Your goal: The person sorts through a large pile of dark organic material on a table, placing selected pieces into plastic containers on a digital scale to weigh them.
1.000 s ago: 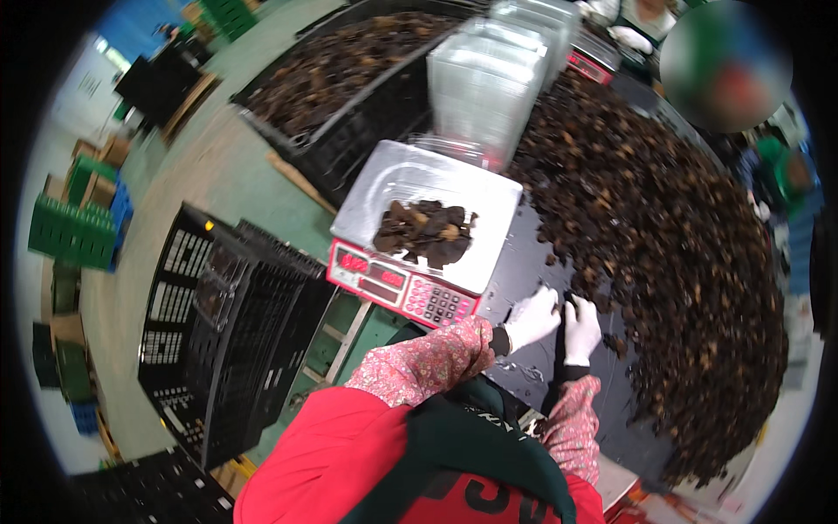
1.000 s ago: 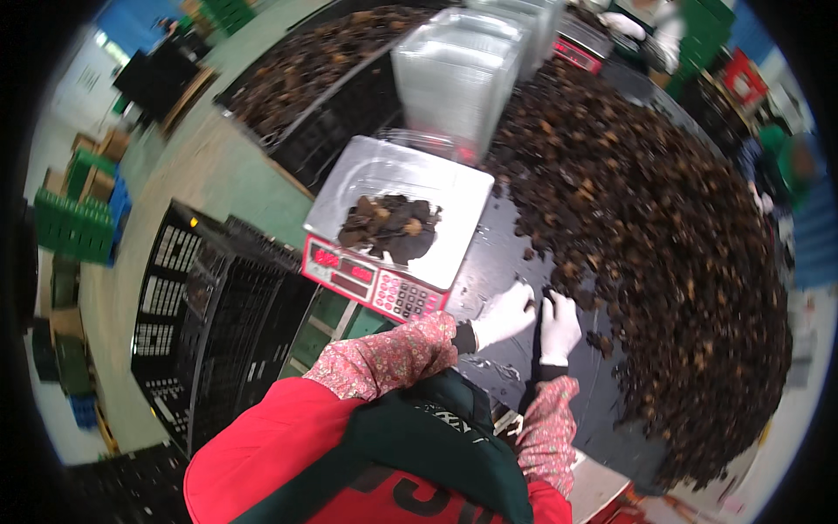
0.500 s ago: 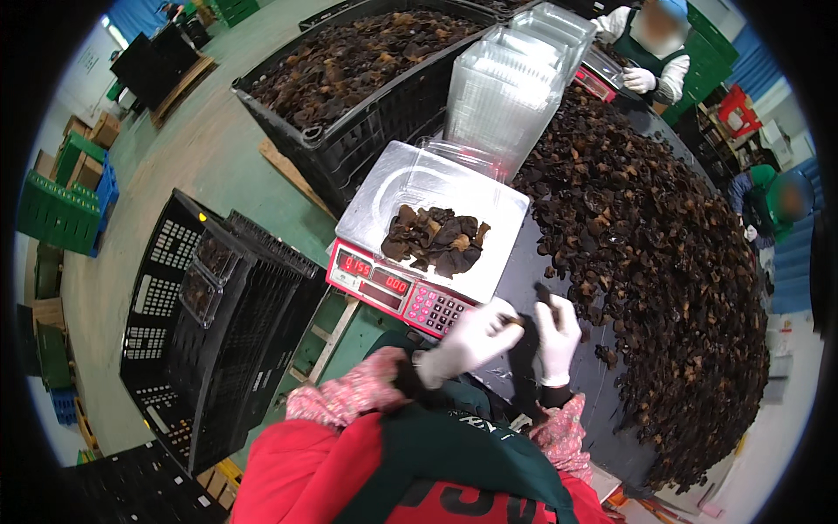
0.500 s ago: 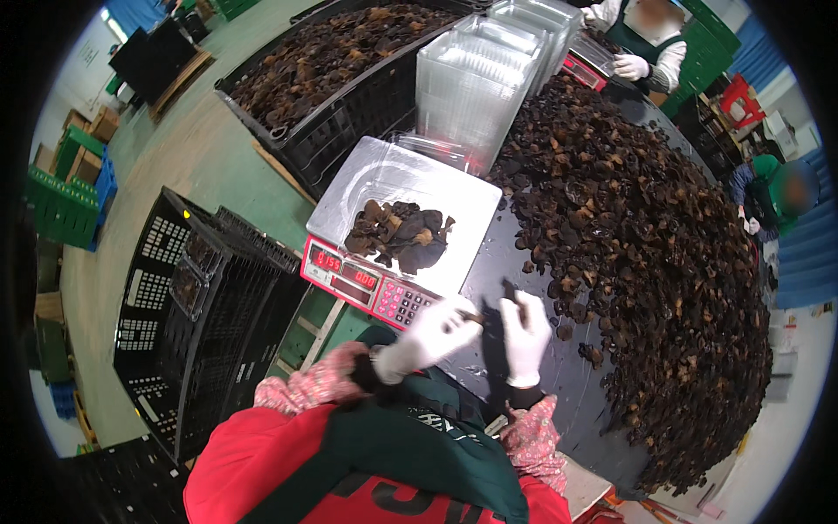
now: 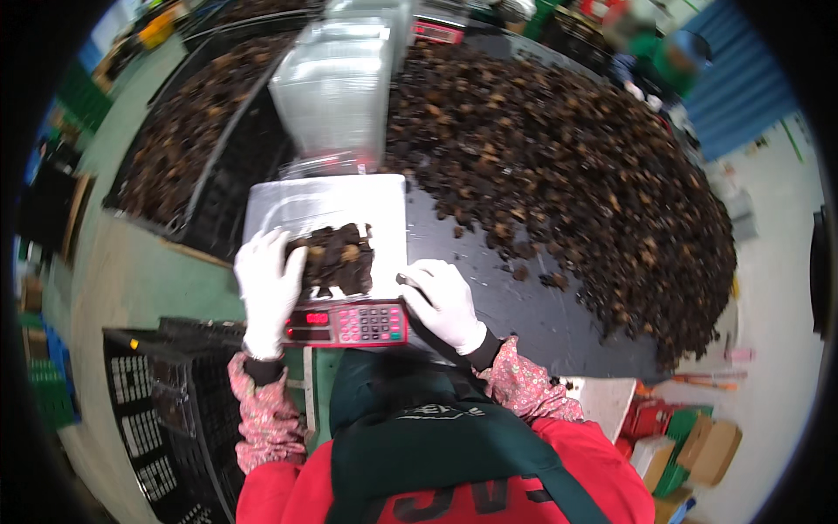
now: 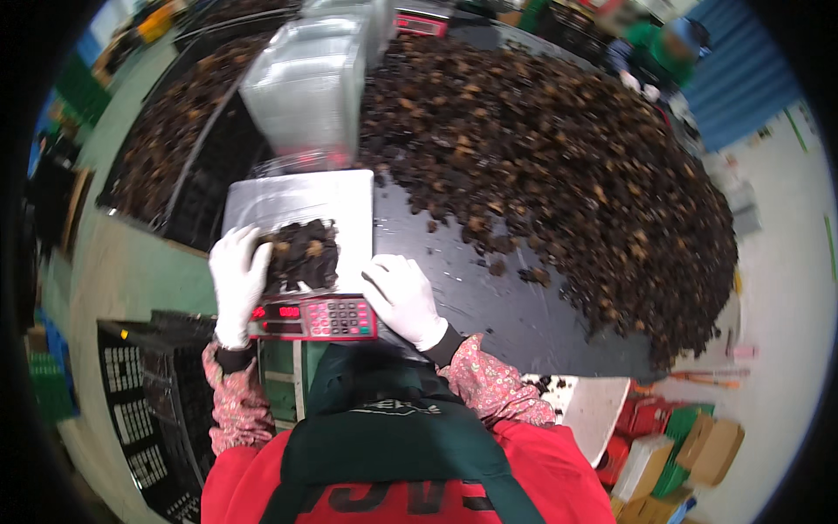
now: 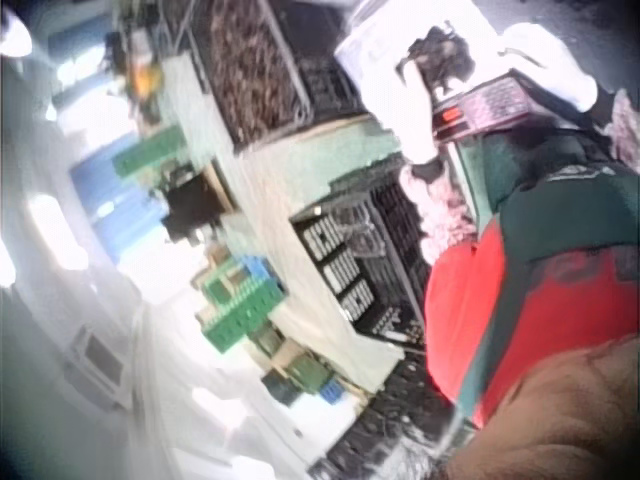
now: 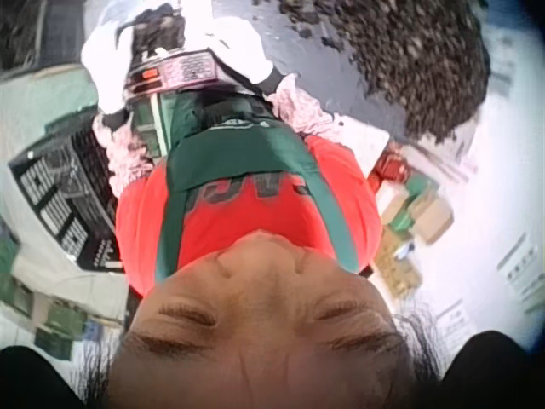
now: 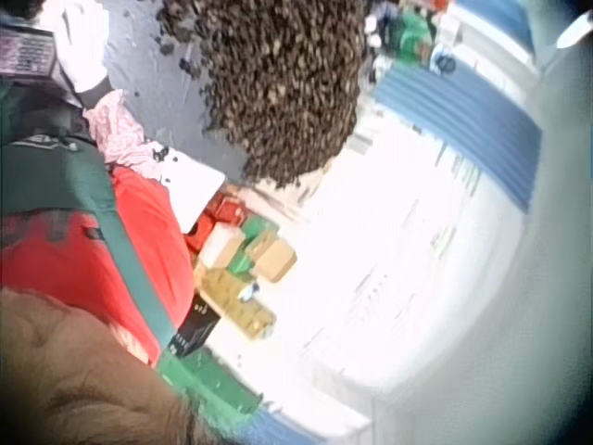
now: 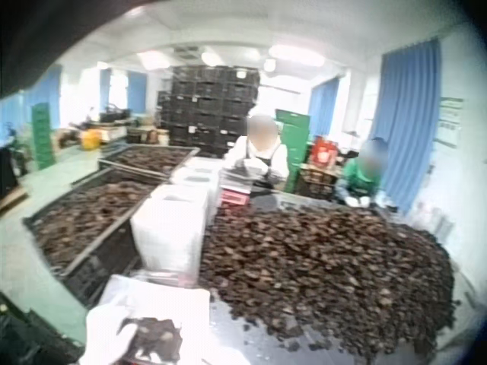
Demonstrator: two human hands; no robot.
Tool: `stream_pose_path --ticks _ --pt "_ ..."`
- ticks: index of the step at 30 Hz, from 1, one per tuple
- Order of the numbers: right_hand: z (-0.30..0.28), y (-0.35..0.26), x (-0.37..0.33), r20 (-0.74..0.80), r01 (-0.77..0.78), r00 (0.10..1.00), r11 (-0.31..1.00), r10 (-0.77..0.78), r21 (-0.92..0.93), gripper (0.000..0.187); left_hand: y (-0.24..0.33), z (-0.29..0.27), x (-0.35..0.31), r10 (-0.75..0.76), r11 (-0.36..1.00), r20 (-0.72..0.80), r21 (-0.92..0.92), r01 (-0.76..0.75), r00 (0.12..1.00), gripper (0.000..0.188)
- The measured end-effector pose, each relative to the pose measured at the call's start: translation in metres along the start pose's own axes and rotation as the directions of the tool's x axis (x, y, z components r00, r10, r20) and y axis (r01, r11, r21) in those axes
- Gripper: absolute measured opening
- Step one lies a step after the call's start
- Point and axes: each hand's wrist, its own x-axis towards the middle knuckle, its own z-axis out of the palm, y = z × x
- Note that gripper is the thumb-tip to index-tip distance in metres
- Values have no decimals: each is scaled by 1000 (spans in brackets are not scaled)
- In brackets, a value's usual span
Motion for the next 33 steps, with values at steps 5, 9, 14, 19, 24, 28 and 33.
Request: stream_pose_path --ticks 5,9,14,19,24,28,33 --pt "-46 100 -96 -331 -469 853 871 403 -147 21 46 -22 -10 -320 899 -67 -337 280 945 20" --pt "-60 160 -132 -361 -683 728 662 583 -309 57 113 -15 -23 -144 773 147 -601 204 979 15" --pt "-38 162 -71 -245 -713 689 579 682 -395 63 178 12 -45 230 622 226 -782 35 946 14" --pt "-46 195 -96 -359 -696 684 715 635 -61 19 198 22 -52 268 607 313 -789 92 911 13" --pt "-75 195 -146 -370 -657 596 698 713 286 21 203 57 -72 201 657 504 -705 266 840 13" --pt "-93 173 -162 -107 -406 480 328 871 853 19 222 106 -86 212 644 538 -705 297 815 18" --pt "-91 148 -166 26 -229 479 97 877 969 23 263 164 -74 232 107 884 -438 893 406 38"
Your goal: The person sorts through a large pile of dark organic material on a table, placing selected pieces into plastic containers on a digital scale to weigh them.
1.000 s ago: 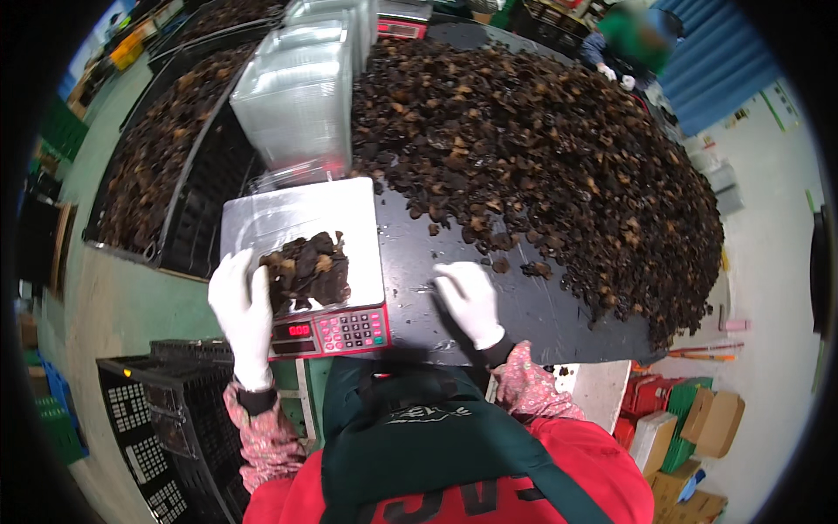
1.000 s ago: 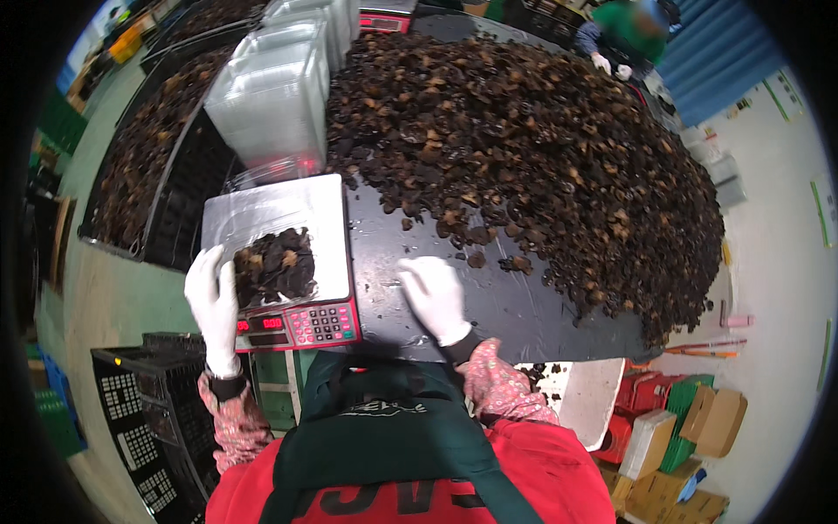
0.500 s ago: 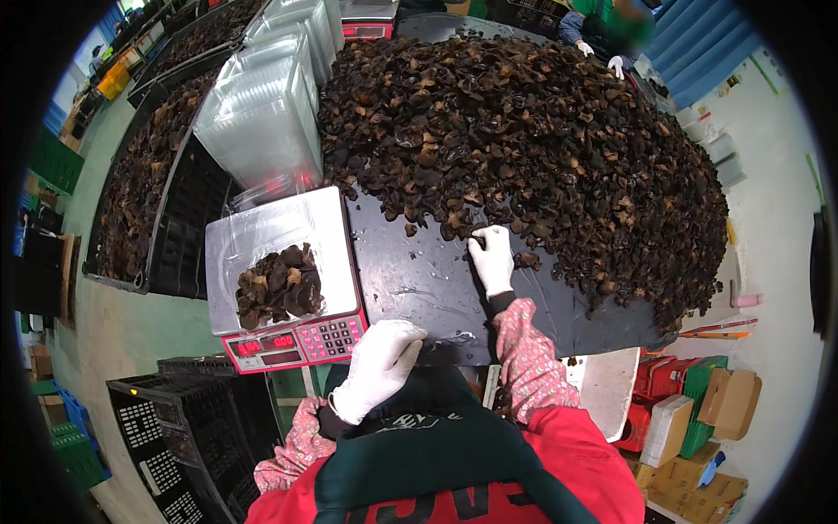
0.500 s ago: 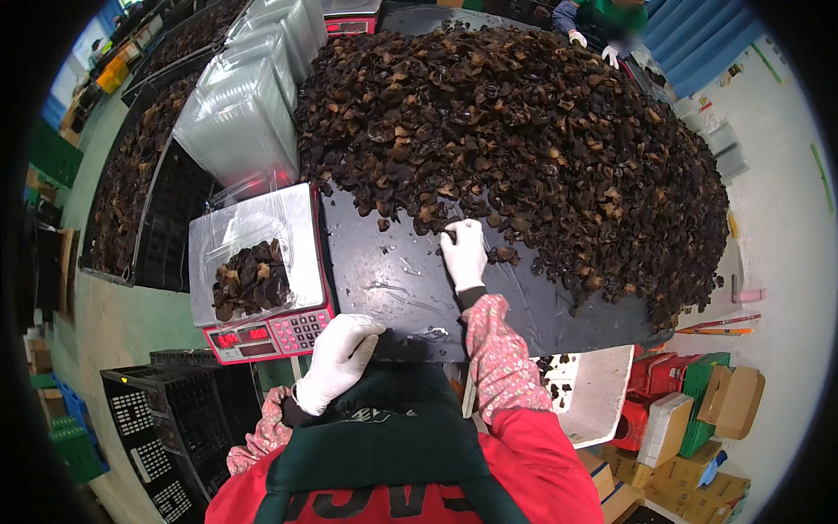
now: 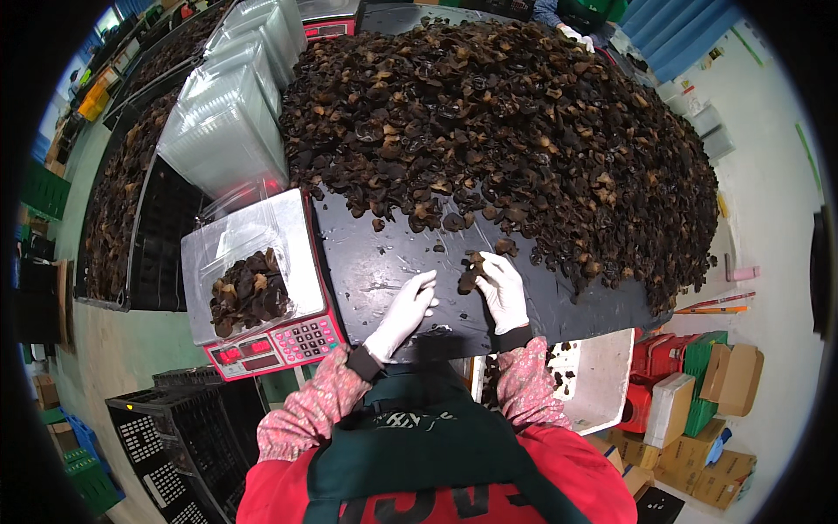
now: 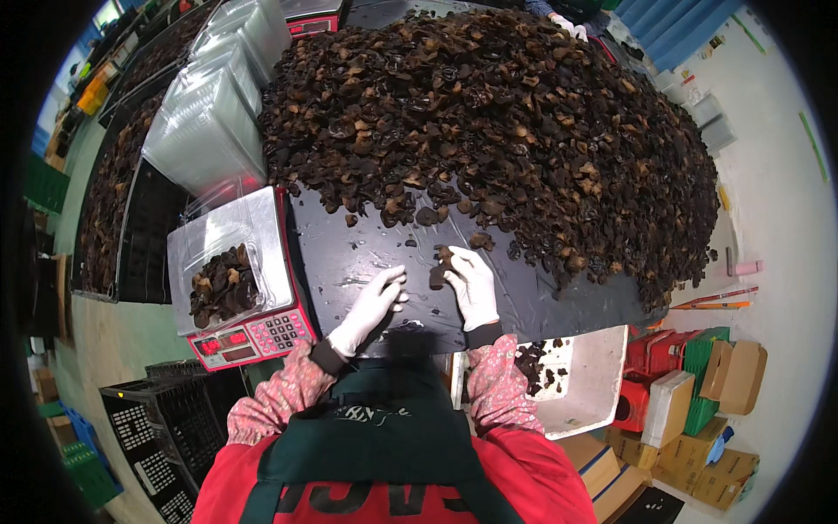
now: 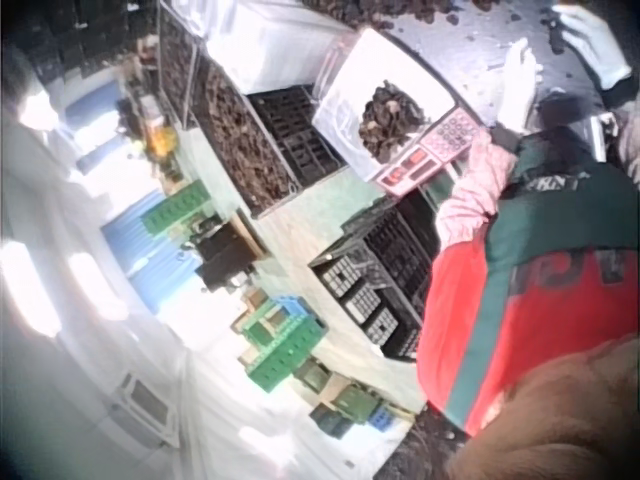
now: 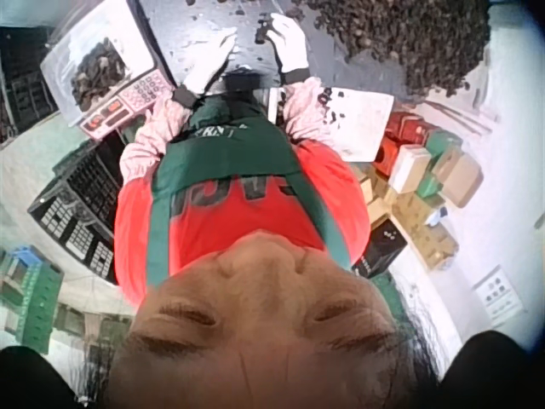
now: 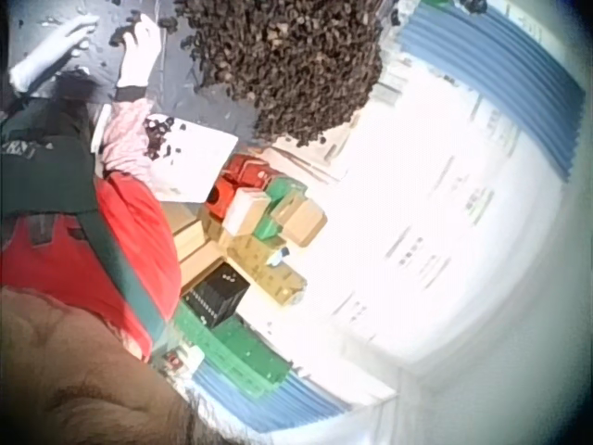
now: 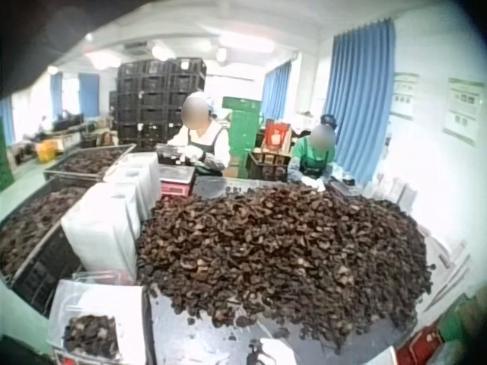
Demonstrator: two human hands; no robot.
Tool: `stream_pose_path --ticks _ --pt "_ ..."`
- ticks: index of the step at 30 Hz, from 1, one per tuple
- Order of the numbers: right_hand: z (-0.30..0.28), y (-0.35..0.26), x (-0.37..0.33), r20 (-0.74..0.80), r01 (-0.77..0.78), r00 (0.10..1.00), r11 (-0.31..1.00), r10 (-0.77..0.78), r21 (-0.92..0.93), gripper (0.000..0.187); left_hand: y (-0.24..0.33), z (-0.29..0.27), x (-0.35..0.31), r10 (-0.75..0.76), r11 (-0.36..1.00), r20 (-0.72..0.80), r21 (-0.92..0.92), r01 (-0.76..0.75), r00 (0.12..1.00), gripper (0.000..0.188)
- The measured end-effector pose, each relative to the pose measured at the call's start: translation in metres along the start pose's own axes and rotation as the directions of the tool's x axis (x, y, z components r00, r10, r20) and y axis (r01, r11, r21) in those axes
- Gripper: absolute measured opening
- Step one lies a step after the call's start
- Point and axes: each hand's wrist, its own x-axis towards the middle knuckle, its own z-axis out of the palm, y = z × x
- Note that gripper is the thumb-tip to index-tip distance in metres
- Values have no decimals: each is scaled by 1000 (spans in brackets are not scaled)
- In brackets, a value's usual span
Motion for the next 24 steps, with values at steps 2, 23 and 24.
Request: stream_pose_path --ticks 2,23,24 --pt "1 4 -7 28 -66 998 992 64 103 23 26 17 4 -70 966 81 -243 88 994 43" --pt "74 12 -19 436 -315 848 948 302 -43 32 52 -21 -32 101 963 -182 -228 -142 978 16" --pt "81 12 -18 458 -339 823 938 336 -78 38 54 -23 -36 80 959 -203 -251 -130 976 17"
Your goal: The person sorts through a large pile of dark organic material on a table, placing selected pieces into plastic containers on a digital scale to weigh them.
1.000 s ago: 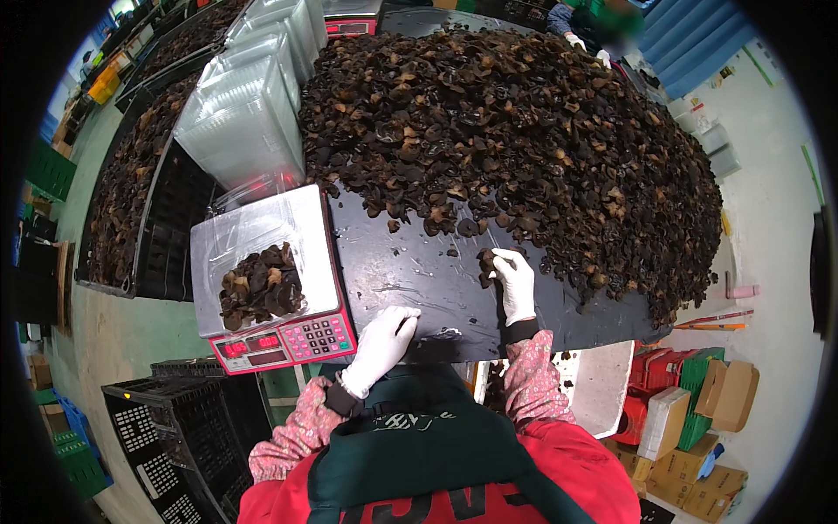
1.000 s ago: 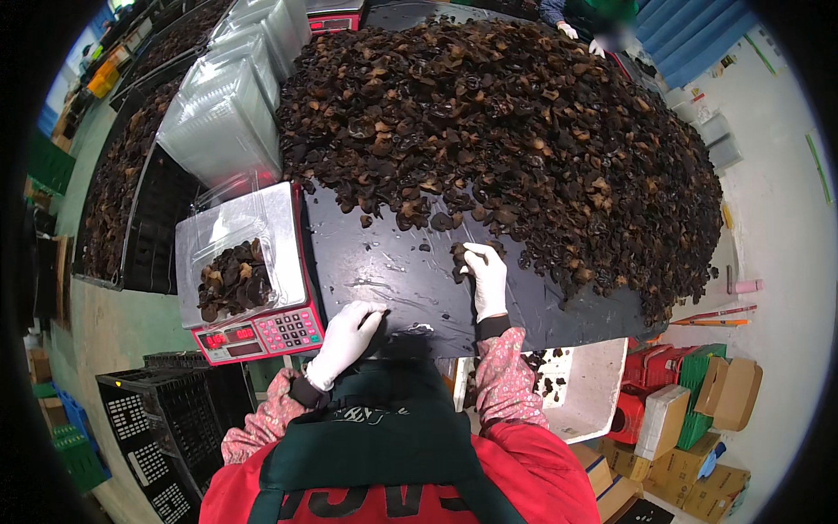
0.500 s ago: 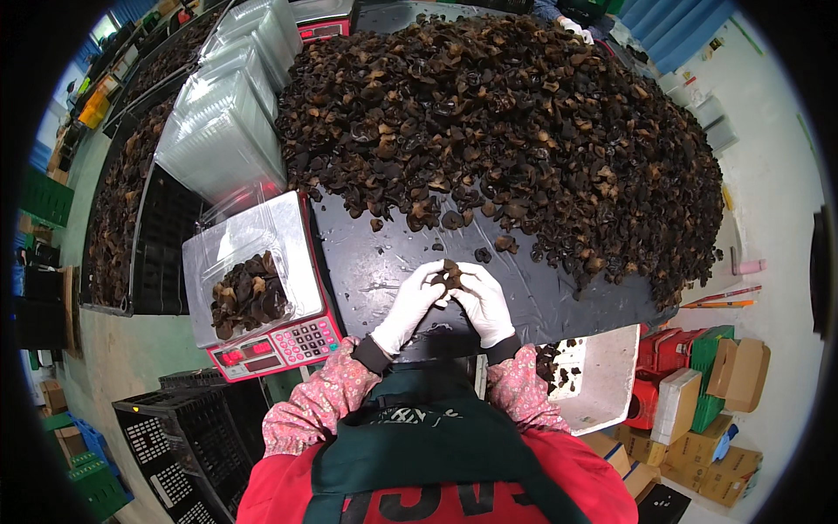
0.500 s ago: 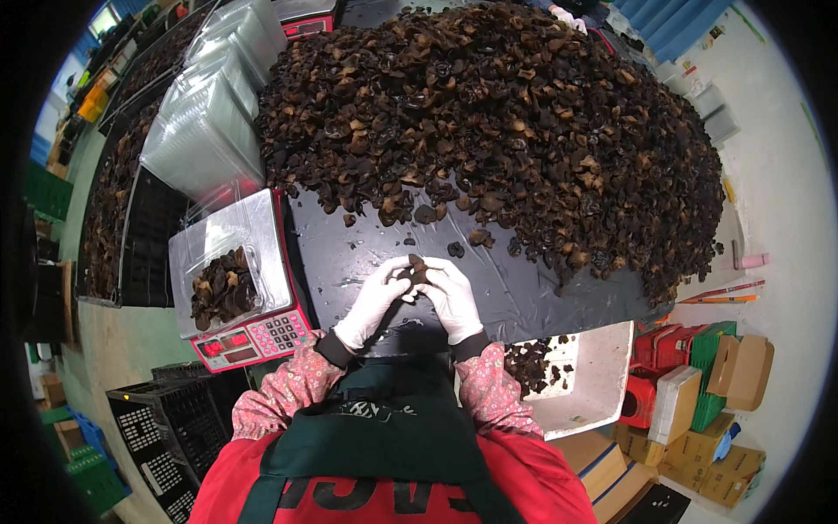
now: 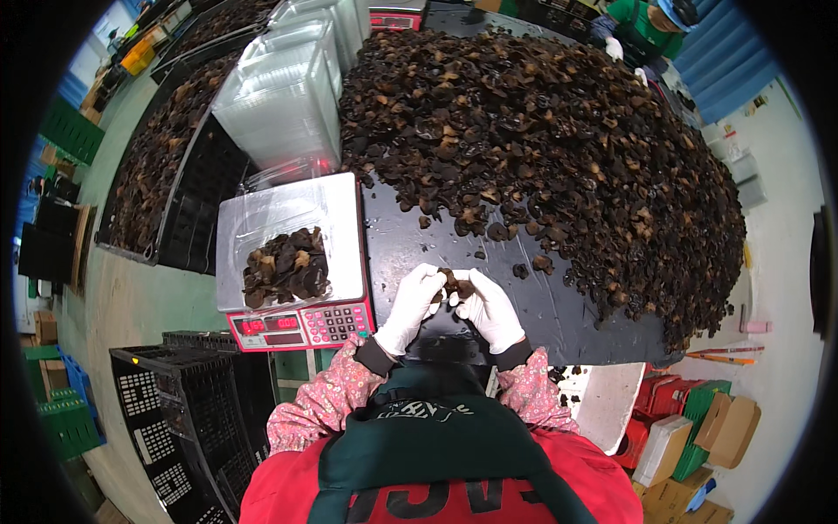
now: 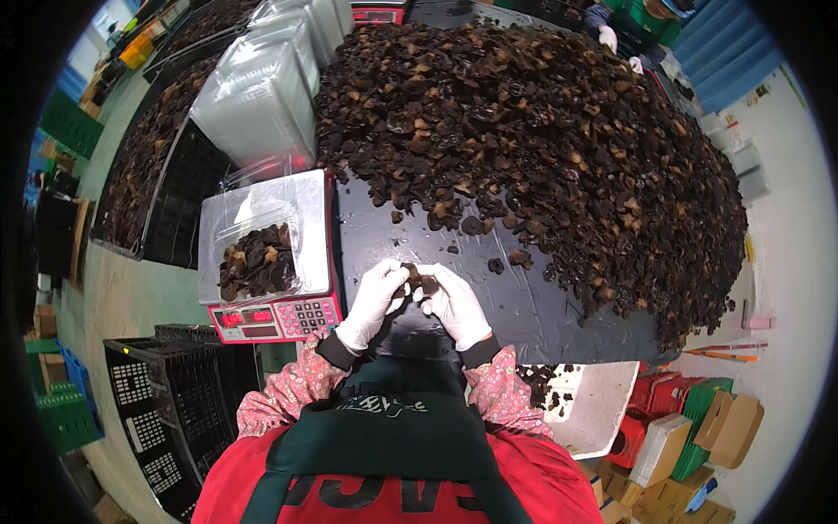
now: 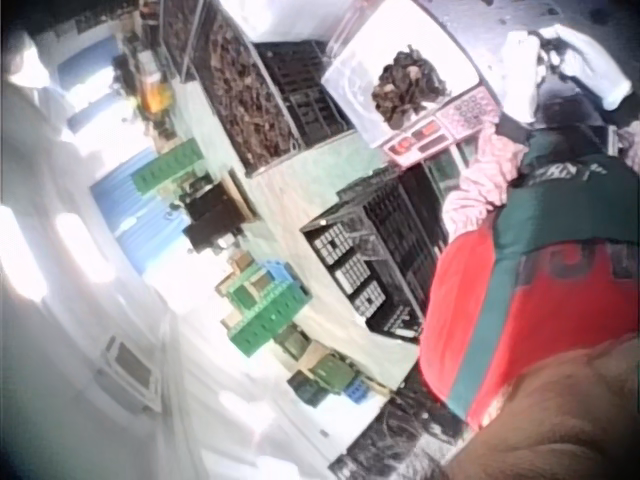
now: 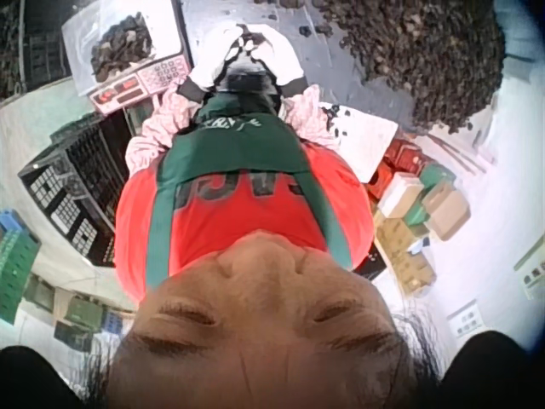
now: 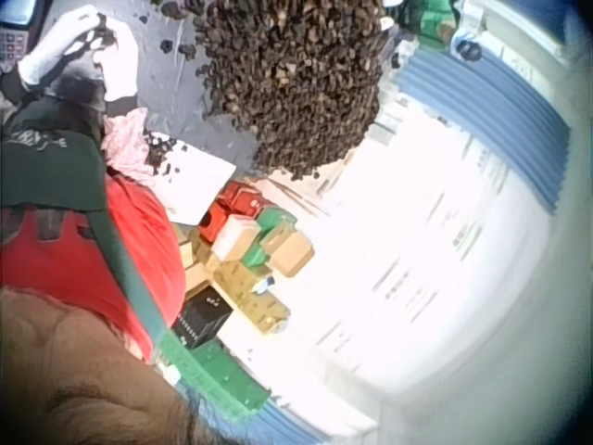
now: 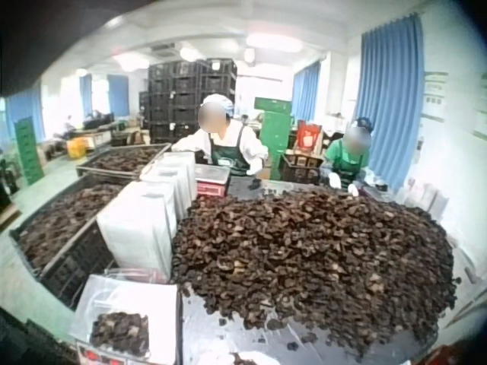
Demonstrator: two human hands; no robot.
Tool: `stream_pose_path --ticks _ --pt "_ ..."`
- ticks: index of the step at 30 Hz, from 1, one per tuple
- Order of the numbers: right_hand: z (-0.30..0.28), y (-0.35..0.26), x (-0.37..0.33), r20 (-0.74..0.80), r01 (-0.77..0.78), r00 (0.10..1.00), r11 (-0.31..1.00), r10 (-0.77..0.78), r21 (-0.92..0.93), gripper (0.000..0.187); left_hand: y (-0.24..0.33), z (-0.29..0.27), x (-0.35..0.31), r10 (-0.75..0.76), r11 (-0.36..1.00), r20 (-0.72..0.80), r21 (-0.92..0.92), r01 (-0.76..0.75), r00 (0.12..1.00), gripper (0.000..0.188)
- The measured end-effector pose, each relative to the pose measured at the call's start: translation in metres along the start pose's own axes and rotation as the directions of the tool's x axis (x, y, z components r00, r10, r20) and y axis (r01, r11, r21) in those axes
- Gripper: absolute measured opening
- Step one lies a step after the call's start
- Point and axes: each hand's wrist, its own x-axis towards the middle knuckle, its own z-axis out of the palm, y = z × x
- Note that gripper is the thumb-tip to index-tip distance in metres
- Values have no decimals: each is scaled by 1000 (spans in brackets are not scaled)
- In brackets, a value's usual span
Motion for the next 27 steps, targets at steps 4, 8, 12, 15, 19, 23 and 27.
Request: stream_pose_path --ticks 4,8,12,15,19,23,27 --pt "29 -6 8 -11 -84 996 995 85 53 36 5 -15 -8 8 998 -84 -61 -13 996 22" --pt "54 -1 16 -108 -7 994 948 -29 -318 26 18 -28 -24 117 993 -77 24 -116 990 24" --pt "88 -3 22 -140 24 986 907 -91 -420 21 31 -46 -50 277 959 -108 90 -268 955 18" --pt "109 -8 33 -56 73 992 891 -110 -448 18 64 -68 -86 411 908 -200 181 -379 890 21" --pt "158 -7 54 1 78 996 823 -94 -562 14 106 -133 -117 622 783 -525 430 -449 580 18" --pt "192 15 87 180 298 951 586 -252 -754 14 130 -185 -101 670 741 -599 498 -451 439 20" --pt "213 27 107 240 331 939 453 -247 -828 14 127 -199 -83 807 452 -302 869 -202 508 29"
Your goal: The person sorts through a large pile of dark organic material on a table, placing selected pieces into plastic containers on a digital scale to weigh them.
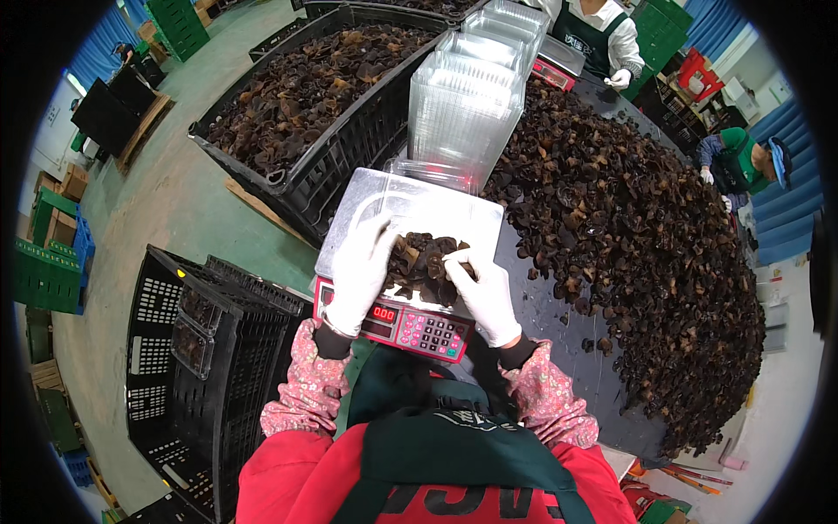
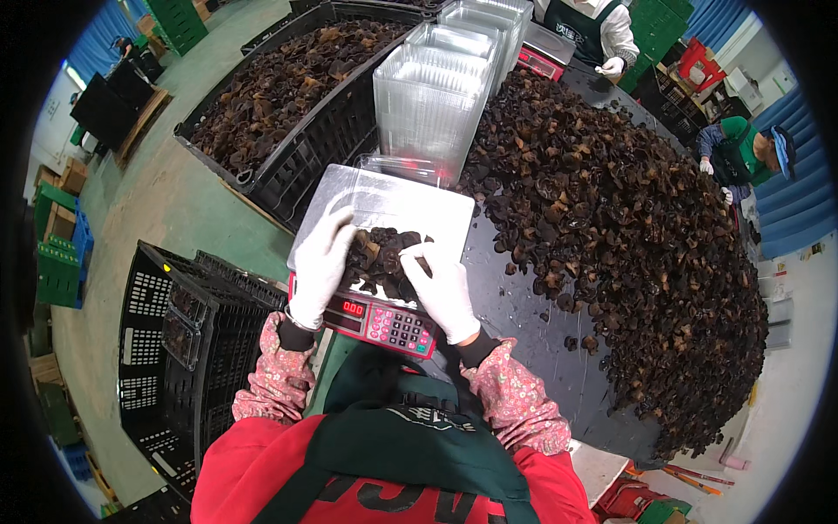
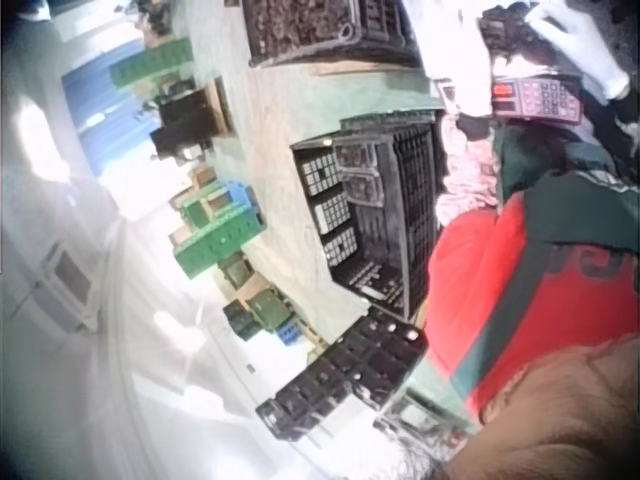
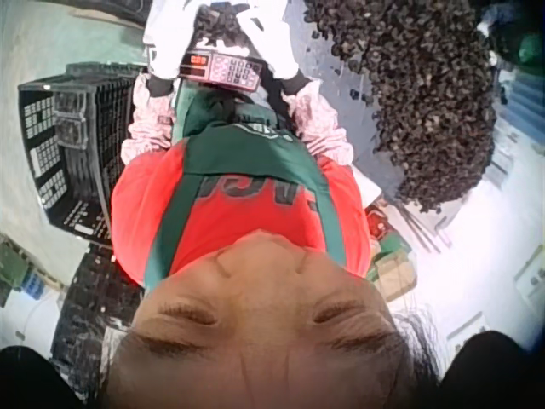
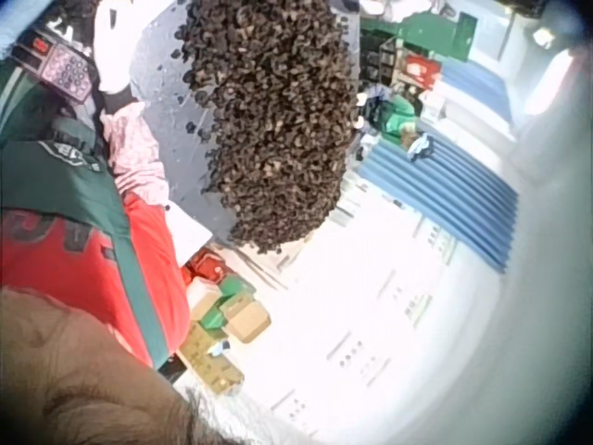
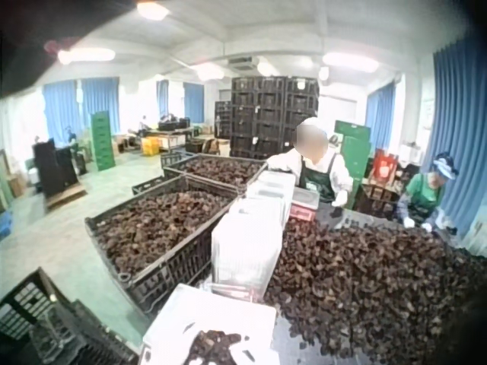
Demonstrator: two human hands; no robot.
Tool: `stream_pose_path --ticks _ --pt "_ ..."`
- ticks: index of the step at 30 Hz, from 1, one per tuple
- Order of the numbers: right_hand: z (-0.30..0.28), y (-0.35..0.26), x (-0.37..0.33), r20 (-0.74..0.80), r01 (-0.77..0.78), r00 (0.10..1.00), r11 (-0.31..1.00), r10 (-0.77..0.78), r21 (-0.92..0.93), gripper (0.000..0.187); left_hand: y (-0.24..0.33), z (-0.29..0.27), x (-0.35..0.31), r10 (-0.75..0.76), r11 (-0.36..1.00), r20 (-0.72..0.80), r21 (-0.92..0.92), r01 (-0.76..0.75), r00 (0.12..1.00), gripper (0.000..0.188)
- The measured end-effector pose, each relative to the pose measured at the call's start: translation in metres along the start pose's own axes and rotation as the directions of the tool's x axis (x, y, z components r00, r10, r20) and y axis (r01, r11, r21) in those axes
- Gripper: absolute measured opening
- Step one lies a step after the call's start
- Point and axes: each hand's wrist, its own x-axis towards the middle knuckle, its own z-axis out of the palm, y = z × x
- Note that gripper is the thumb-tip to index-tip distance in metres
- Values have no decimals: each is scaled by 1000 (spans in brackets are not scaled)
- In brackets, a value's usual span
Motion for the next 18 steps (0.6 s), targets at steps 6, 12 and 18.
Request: stream_pose_path --ticks 6,12,18 --pt "-7 11 -6 3 -135 991 978 137 161 16 -10 3 -5 205 965 241 115 -238 949 42" --pt "-28 13 -24 -84 -144 984 982 155 119 18 -3 1 -12 98 994 125 43 -104 987 43" --pt "-31 17 -36 -122 -85 988 995 90 46 18 -10 4 -22 184 929 217 280 -242 959 36"
